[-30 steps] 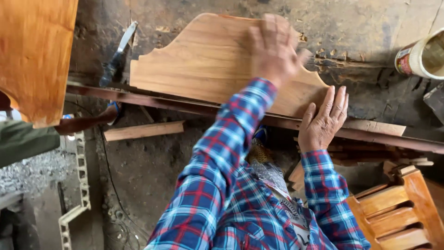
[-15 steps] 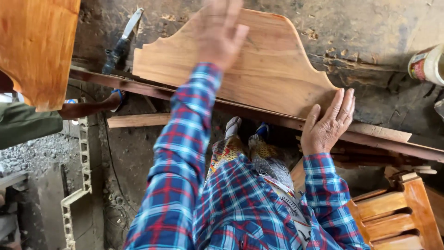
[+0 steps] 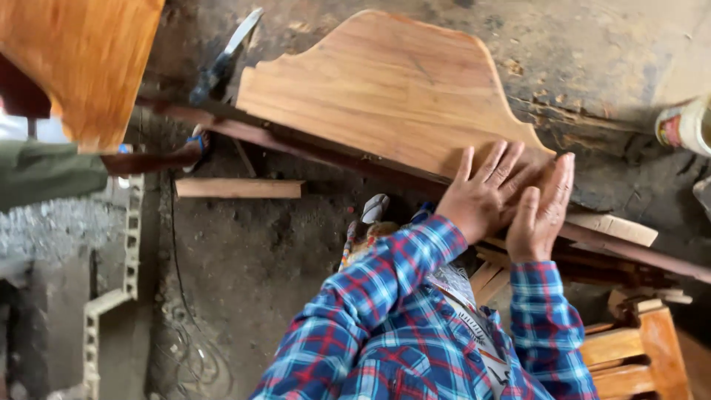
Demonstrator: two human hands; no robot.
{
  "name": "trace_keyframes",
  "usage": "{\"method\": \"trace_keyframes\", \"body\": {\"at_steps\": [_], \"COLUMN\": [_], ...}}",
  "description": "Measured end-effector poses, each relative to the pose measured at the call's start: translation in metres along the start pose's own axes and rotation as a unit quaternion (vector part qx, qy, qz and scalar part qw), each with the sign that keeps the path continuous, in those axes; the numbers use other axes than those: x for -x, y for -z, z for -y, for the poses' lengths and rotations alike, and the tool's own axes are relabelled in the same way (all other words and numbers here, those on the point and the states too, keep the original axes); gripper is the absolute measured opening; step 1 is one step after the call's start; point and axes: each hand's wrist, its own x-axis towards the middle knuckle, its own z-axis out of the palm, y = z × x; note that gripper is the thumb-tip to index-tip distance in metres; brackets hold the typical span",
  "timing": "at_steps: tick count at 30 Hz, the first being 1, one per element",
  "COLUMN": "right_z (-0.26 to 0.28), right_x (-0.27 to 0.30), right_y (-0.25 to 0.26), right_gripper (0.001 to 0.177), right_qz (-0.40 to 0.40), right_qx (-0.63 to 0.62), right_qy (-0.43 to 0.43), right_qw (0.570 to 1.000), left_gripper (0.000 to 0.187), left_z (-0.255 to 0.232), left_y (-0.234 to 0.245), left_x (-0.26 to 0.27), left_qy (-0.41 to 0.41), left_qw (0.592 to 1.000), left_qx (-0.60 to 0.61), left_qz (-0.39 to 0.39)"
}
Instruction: Opening a can of varnish and applying it to wooden furniture parts using a brush
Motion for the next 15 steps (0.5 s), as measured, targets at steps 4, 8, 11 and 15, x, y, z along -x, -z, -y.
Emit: {"method": "trace_keyframes", "body": {"at_steps": [4,8,11,15], "right_z": [-0.004,0.022,0.064,0.147], "right_x": [-0.003,-0.004,-0.018,-0.054], "right_y": [0.014,0.030,0.033,0.005], "right_gripper": [0.058,0.061,0.063,0.062], "right_qz": [0.033,0.041,0.016,0.000], "right_qx": [0.080,0.179,0.110,-0.041], "right_qy": [0.049,0.035,0.088,0.177], "right_qw": [0.995,0.982,0.990,0.983], "left_gripper": [0.071,0.059,0.071,0.056], "left_z": [0.065,0.221,0.260,0.219], "left_y": [-0.006,-0.049,-0.065,-0.080], "left_x": [0.035,0.094,0.135,0.116], "left_qy": [0.110,0.225,0.539,0.446], "left_qw": [0.974,0.855,0.793,0.791], "left_qx": [-0.013,-0.136,0.031,0.203], "left_qz": [-0.198,-0.446,-0.282,-0.365]}}
